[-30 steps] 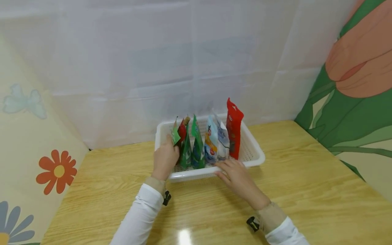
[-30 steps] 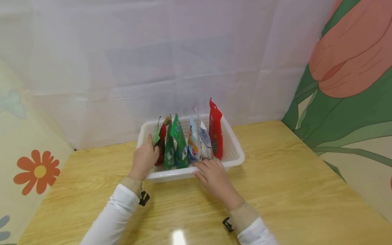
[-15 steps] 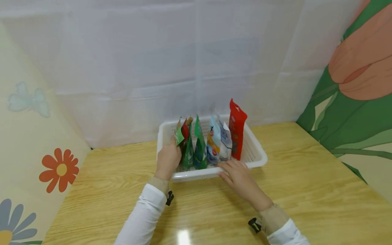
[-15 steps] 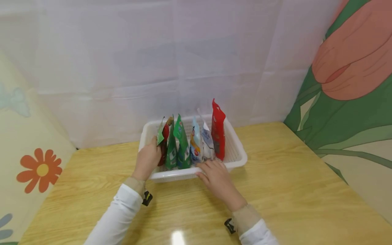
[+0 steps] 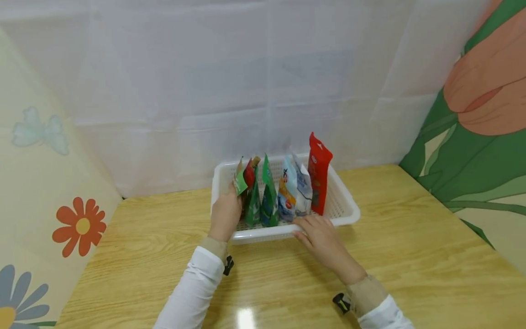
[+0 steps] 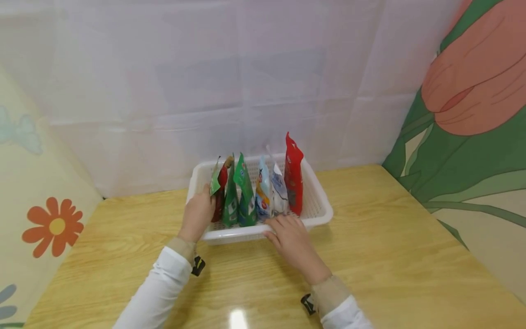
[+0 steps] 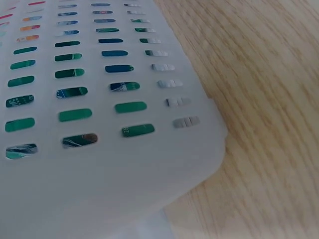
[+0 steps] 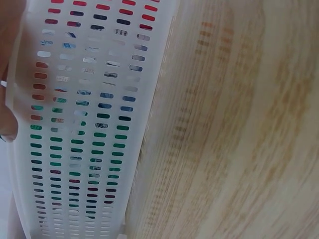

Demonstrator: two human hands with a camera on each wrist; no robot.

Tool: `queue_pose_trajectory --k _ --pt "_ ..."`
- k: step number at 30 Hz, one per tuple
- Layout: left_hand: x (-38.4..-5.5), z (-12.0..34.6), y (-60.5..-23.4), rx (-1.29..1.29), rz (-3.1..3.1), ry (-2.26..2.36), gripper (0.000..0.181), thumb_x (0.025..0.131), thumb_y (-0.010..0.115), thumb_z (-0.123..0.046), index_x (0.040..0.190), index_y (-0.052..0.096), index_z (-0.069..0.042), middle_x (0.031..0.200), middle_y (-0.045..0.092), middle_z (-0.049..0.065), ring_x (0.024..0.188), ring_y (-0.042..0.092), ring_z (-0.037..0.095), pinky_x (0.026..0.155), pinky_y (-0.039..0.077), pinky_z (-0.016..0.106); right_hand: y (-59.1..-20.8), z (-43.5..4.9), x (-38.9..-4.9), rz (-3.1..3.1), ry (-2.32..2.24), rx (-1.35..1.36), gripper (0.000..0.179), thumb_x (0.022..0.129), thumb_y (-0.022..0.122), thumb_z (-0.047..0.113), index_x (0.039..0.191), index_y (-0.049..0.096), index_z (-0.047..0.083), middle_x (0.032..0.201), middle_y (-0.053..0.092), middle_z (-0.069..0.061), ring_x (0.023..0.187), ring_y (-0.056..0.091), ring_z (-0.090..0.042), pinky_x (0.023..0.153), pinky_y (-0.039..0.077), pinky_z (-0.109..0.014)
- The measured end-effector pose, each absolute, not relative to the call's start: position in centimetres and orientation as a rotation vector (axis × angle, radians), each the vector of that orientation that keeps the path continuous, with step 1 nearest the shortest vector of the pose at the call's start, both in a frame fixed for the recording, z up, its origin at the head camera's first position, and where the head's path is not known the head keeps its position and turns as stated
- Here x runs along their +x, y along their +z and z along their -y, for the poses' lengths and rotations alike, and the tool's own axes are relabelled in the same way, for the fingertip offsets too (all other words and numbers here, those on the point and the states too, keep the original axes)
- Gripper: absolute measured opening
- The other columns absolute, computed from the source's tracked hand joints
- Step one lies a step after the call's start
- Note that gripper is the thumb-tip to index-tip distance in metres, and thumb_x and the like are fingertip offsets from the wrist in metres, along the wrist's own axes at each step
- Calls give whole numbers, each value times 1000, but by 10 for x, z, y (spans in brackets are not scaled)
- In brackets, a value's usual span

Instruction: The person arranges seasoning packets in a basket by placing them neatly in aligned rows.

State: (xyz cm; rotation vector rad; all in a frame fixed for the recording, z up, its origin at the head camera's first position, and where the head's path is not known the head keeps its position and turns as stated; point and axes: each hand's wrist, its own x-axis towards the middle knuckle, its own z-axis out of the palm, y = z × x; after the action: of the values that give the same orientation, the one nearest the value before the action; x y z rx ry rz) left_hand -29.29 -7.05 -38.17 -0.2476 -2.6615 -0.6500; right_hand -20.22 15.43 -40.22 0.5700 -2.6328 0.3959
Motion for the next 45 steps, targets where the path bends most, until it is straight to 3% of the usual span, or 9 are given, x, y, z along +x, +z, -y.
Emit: queue_pose_trajectory --k 9,17,26,40,45 --pt "-293 71 -382 -234 2683 -682 33 95 53 -15 124 53 2 82 69 27 74 68 42 60 53 52 -403 -153 -202 2619 383 574 23 91 62 23 109 64 9 101 68 -4 100 60 -25 93 44 -43" --pt "-288 71 -380 -230 2690 -662 51 95 54 -11 135 38 17 86 68 30 68 67 41 58 54 48 -405 -154 -203 2640 402 559 23 92 60 25 108 63 10 102 67 -4 100 59 -25 93 42 -43" --pt "-288 70 -380 -232 2680 -655 43 97 47 -6 133 41 18 87 68 31 68 67 41 57 54 47 -405 -154 -201 2622 394 560 23 91 61 25 107 63 10 98 67 -3 97 59 -24 92 43 -42" --pt "-290 66 -380 -252 2681 -634 38 95 50 -5 127 47 15 77 68 28 65 67 39 55 53 47 -401 -155 -197 2613 364 546 21 91 61 25 107 63 11 99 67 -3 98 59 -23 90 43 -41" --pt "-288 69 -380 -209 2703 -638 38 96 50 -7 128 47 14 81 68 29 69 67 40 57 54 48 -403 -153 -199 2638 348 552 23 92 59 27 108 63 10 101 67 -3 100 59 -24 92 43 -42"
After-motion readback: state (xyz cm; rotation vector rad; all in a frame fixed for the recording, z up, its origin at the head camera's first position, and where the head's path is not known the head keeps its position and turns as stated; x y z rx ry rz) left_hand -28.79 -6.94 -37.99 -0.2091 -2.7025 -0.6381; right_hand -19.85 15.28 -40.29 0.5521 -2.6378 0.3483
